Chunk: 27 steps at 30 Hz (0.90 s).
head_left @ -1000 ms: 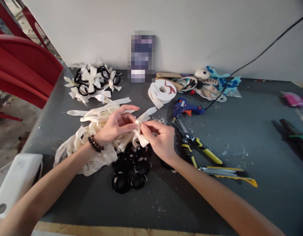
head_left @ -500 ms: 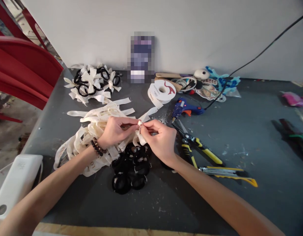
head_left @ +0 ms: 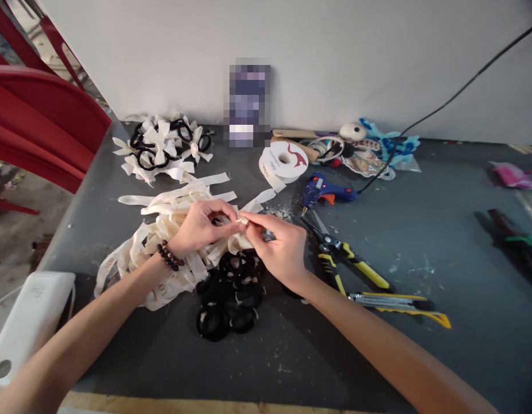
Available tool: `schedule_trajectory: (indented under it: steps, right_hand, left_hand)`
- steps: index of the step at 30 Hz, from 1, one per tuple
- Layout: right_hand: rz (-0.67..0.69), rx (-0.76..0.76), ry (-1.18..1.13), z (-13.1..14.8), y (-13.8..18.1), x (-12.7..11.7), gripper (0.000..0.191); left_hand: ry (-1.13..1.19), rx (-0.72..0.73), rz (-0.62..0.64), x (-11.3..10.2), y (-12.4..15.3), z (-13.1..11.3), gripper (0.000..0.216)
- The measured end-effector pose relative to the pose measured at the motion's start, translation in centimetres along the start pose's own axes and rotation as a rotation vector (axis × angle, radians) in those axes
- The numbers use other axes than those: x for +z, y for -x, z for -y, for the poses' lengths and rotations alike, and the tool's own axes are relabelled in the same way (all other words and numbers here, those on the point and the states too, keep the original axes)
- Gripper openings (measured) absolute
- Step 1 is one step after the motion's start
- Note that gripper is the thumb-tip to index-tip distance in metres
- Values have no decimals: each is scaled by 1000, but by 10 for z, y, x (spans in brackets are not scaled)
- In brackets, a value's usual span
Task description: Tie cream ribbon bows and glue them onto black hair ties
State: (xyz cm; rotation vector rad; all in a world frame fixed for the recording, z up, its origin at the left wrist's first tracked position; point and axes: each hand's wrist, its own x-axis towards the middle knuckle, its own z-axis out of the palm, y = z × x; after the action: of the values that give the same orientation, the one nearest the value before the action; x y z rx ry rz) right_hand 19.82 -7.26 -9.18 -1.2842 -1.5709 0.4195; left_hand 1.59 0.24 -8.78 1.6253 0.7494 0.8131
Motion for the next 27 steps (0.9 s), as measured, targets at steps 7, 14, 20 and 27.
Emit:
schedule_trajectory:
  steps: [7, 14, 20, 27]
  right_hand:
    - [10, -4, -1, 0, -1, 1, 27]
    - [-24, 62, 30, 1, 0, -1, 16]
    - [-26, 112, 48, 2, 0, -1, 11]
    - [29, 27, 89, -1, 1, 0, 21]
  left_hand:
    - [97, 35, 49, 1, -1, 2, 26]
    - [170, -43, 45, 0, 0, -1, 25]
    - [273, -88, 71, 0, -1, -1, 42]
    - [291, -37, 82, 0, -1, -2, 43]
